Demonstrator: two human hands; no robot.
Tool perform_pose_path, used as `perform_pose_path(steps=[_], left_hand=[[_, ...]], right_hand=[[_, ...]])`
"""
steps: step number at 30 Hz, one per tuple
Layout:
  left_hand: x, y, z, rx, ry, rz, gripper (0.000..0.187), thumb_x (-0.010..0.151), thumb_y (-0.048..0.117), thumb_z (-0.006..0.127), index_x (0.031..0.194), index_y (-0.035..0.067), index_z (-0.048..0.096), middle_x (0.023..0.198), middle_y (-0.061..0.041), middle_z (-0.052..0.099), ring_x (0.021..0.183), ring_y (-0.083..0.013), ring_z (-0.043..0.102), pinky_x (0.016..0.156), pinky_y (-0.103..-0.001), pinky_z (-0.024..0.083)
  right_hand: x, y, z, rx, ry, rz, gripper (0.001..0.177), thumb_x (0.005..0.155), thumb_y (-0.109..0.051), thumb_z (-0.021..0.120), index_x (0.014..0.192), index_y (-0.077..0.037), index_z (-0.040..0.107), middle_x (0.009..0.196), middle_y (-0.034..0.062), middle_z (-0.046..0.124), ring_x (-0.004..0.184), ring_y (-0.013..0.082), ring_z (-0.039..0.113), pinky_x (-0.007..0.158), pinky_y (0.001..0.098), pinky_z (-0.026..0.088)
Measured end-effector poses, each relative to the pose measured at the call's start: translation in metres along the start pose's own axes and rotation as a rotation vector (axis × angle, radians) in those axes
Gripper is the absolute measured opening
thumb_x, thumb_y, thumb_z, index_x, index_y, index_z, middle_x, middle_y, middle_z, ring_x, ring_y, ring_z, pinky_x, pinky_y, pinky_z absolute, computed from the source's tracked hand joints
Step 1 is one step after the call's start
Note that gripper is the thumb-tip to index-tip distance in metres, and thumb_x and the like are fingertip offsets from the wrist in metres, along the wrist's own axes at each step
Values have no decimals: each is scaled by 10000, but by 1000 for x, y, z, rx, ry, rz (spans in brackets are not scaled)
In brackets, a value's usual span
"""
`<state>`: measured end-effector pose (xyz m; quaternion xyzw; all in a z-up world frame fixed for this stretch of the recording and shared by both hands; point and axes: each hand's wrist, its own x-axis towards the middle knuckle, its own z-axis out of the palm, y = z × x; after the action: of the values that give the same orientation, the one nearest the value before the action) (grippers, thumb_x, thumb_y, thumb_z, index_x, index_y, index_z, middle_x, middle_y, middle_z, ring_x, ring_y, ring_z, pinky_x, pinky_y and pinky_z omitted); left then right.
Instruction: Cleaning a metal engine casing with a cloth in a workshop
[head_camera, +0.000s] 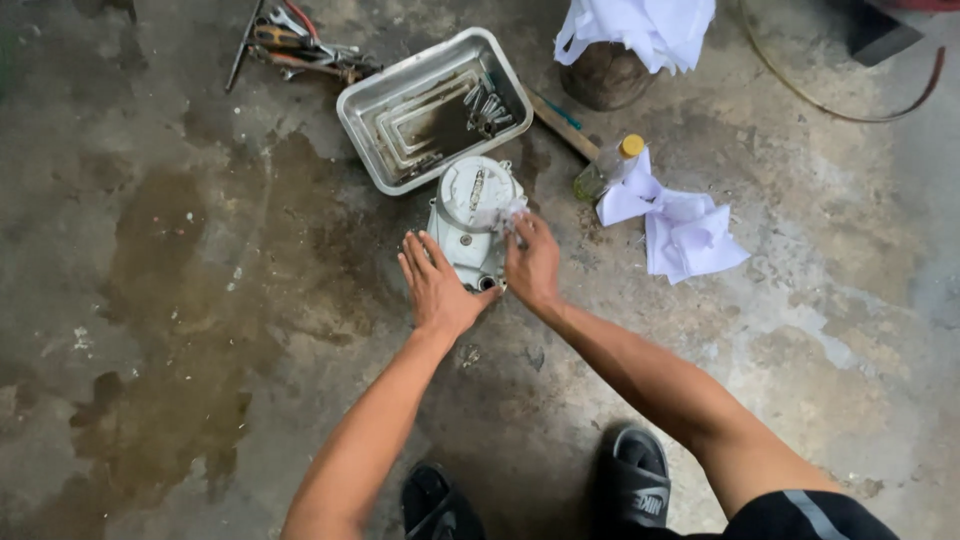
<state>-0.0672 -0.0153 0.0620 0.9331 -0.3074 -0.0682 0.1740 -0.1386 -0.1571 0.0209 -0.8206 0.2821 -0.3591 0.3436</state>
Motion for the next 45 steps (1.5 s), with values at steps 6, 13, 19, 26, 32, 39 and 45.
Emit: perform_pose_path(steps=[6, 13, 19, 26, 32, 39, 45], left_hand=[[4, 3, -6, -47, -11, -14, 1491, 469, 619, 935, 1520, -170, 231, 1558, -390, 213, 1499, -528, 227, 1280, -539, 122], [4, 4, -9, -38, -43, -15, 1479, 496, 636, 921, 1529, -166, 231, 1565, -379, 215, 1511, -514, 214, 1280, -542, 116], [4, 1, -8, -55, -37, -5, 1479, 510, 649, 902, 1536, -164, 217, 1570, -386, 209, 1515, -510, 210, 1284, -533, 92], [6, -17, -23, -26, -108, 98, 1489, 500, 666, 893, 1542, -159, 221, 1590, -388, 204, 1531, -491, 205, 1298, -516, 85], [12, -29, -40, 29, -207, 197, 1513, 480, 703, 876, 1559, -132, 222, 1614, -358, 210, 1543, -446, 214, 1305, -487, 86], [20, -34, -39, 63, -216, 237, 1493, 504, 720, 860, 1564, -113, 219, 1626, -343, 183, 1550, -431, 193, 1311, -483, 81], [24, -38, -37, 44, -210, 253, 1494, 500, 724, 851, 1563, -117, 223, 1621, -347, 185, 1548, -434, 194, 1304, -493, 88]], right_hand=[[41, 17, 15, 93, -23, 184, 272, 906, 25, 633, 1157, 36, 737, 1105, 302, 684, 1091, 531, 632, 922, 563, 541], [98, 73, 42, 27, -206, 316, 350, 883, -59, 617, 1193, -170, 733, 1136, 105, 745, 1154, 374, 662, 1008, 505, 511], [97, 91, 42, 56, -277, 305, 350, 949, -66, 564, 1243, -210, 687, 1159, 164, 710, 1158, 449, 622, 966, 585, 514], [76, 66, 1, -152, -430, 54, 307, 842, -39, 679, 1145, 13, 686, 1038, 253, 661, 987, 496, 669, 851, 568, 559], [83, 84, -6, -388, -494, 333, 333, 806, -84, 656, 1083, 100, 643, 970, 344, 656, 901, 534, 699, 709, 628, 589], [69, 93, 12, -10, -288, 30, 413, 819, -22, 585, 1203, -126, 696, 1121, 209, 637, 1062, 490, 633, 885, 557, 538], [35, 97, 13, -183, -329, -71, 363, 844, -49, 567, 1187, 23, 665, 1058, 318, 575, 937, 549, 628, 793, 565, 548]])
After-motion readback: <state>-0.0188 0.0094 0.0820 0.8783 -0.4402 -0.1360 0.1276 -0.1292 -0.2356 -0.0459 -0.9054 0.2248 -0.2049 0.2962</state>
